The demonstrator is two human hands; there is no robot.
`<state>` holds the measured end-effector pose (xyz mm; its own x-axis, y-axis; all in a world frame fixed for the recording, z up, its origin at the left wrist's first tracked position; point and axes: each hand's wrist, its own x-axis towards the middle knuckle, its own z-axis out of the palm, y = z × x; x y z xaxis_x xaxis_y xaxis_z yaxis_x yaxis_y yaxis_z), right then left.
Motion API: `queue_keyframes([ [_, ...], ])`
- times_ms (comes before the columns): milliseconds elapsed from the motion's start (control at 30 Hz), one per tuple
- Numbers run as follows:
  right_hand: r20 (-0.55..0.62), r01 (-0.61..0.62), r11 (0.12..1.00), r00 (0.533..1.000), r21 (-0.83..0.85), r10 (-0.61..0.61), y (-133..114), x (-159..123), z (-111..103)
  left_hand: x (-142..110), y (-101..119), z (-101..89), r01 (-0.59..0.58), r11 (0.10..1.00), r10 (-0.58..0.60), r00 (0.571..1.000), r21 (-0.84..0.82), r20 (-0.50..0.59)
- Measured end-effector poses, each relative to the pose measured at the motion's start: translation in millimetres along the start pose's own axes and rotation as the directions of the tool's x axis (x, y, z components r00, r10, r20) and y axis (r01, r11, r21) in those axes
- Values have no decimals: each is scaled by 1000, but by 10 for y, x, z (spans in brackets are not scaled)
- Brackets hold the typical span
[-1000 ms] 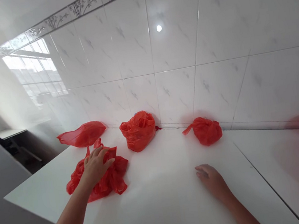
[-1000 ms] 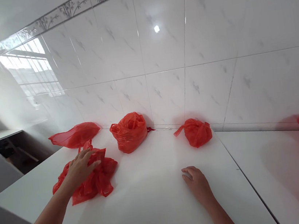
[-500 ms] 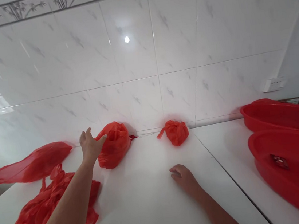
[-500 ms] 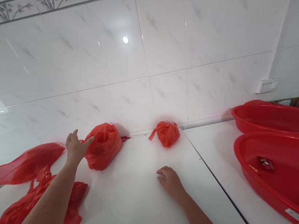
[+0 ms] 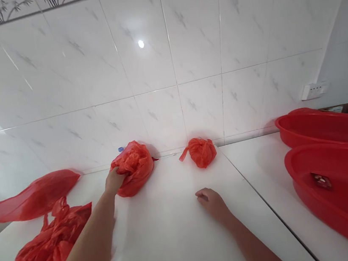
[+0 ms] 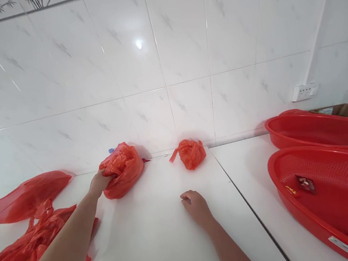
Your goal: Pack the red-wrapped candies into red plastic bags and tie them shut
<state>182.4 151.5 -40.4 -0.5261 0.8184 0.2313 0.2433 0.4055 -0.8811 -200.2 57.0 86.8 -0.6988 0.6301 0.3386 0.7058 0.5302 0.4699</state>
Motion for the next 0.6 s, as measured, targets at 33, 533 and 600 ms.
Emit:
queue_keyframes([
  [33, -3, -10, 1000, 1000, 5, 10, 3, 0, 2, -34, 38, 26, -9, 1000, 9, 1000, -18, 14],
  [533, 10, -37, 997, 999, 65, 37, 14, 10, 0, -286, 916, -71, -316, 927, 308, 949, -202, -69],
  [600, 12, -47, 996, 999, 71, 46, 4, 8, -3, -310, 1031, -101, -353, 888, 316, 934, -294, -168],
])
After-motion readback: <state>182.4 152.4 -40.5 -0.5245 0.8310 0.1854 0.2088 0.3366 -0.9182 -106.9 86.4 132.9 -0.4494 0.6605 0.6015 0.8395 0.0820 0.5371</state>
